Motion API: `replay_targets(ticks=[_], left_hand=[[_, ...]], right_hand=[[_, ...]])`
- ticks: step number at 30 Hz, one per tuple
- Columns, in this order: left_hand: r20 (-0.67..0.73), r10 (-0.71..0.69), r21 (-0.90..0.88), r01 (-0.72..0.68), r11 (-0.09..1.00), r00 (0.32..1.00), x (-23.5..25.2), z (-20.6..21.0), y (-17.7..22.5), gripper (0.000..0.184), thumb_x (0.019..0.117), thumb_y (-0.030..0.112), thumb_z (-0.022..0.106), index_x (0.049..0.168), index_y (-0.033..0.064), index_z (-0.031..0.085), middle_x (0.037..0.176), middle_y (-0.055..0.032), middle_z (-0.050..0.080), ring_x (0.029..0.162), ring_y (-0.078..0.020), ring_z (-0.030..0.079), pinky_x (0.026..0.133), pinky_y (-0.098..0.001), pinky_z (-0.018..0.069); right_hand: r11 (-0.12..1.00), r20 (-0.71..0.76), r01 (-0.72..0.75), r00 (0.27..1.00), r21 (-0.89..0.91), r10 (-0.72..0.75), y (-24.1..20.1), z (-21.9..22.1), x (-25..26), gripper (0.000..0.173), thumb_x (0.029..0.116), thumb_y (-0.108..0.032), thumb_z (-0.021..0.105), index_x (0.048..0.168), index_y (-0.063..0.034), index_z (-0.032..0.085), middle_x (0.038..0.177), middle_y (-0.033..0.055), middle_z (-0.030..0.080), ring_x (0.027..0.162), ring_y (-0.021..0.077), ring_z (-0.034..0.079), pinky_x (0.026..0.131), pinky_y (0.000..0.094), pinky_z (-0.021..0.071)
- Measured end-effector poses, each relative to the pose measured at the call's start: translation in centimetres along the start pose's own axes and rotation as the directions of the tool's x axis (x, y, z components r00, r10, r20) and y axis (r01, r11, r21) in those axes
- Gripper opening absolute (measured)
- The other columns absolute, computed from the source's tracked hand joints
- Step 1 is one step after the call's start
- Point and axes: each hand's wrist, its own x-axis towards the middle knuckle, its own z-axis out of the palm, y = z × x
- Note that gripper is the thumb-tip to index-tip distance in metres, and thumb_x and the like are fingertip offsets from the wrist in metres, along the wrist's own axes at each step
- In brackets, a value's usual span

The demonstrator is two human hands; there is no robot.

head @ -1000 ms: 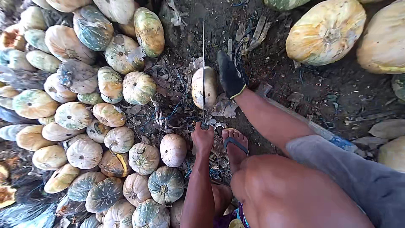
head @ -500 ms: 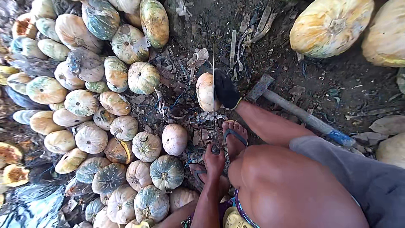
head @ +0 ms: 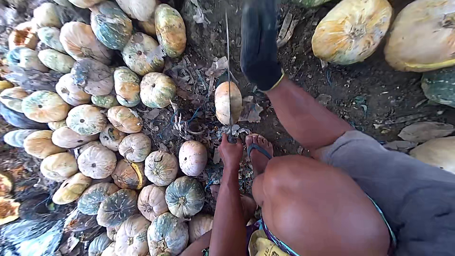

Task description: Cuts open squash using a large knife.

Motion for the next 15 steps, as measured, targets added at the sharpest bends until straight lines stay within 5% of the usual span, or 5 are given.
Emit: replay_targets(ticks=[2, 5, 7, 10, 15], left_hand=[[0.007, 0.003, 0.034, -0.003, 0.999, 1.0, 0.6, 0.3, 0.3, 0.024, 0.0889, 0.022, 0.071, 0.107, 0.0064, 0.07, 0.084, -0.0123, 0.073, 0.081, -0.0301, 0.072, 0.075, -0.0539, 0.0566], [0.091, -0.076, 0.136, 0.063, 0.989, 0.993, 1.1, 1.0, 0.3, 0.032, 0.089, 0.025, 0.07, 0.117, 0.0101, 0.07, 0.093, -0.0139, 0.075, 0.091, -0.0329, 0.073, 0.081, -0.0575, 0.0571], [0.068, -0.057, 0.134, 0.047, 0.99, 0.996, 1.8, 1.2, 0.2, 0.033, 0.0891, 0.026, 0.07, 0.117, 0.0104, 0.07, 0.091, -0.0146, 0.074, 0.089, -0.0342, 0.073, 0.079, -0.0584, 0.0564], [-0.009, 0.016, 0.088, -0.015, 0.996, 1.0, 1.8, 1.0, -1.1, 0.037, 0.0886, 0.027, 0.073, 0.121, 0.0075, 0.071, 0.088, -0.0157, 0.074, 0.084, -0.0345, 0.074, 0.077, -0.0576, 0.0569], [-0.062, 0.153, 0.043, -0.151, 0.988, 0.986, 5.6, -0.6, 0.4, 0.033, 0.0883, 0.021, 0.072, 0.114, 0.0013, 0.071, 0.085, -0.0162, 0.073, 0.079, -0.0317, 0.072, 0.075, -0.0539, 0.0568]], right_hand=[[0.976, 0.106, 0.138, 0.987, -0.168, -0.121, 0.4, 1.1, 2.1, 0.038, 0.1039, -0.02, 0.041, 0.113, 0.0049, 0.069, 0.115, 0.0242, 0.069, 0.121, 0.037, 0.061, 0.107, 0.0501, 0.0441], [0.953, 0.633, 0.174, 0.773, -0.248, 0.024, 6.6, 5.5, -1.8, 0.063, 0.1085, -0.049, 0.033, 0.155, -0.0077, 0.045, 0.162, 0.02, 0.038, 0.154, 0.0364, 0.029, 0.128, 0.0572, 0.0145], [0.978, 0.575, 0.105, 0.818, -0.179, 0.018, 8.5, 6.9, -1.4, 0.058, 0.1073, -0.044, 0.039, 0.153, -0.0098, 0.049, 0.163, 0.0185, 0.037, 0.153, 0.0337, 0.031, 0.128, 0.0513, 0.0195], [0.979, 0.236, -0.201, 0.953, 0.032, 0.188, 8.1, 4.8, -3.0, 0.045, 0.1079, -0.023, 0.04, 0.141, 0.0011, 0.058, 0.153, 0.0221, 0.049, 0.148, 0.0336, 0.041, 0.124, 0.0478, 0.0318], [0.844, 0.284, -0.536, 0.812, 0.019, 0.509, 7.7, 4.0, -7.5, 0.047, 0.1116, -0.024, 0.03, 0.133, 0.0033, 0.062, 0.141, 0.0204, 0.059, 0.138, 0.0246, 0.052, 0.119, 0.0386, 0.0396]])
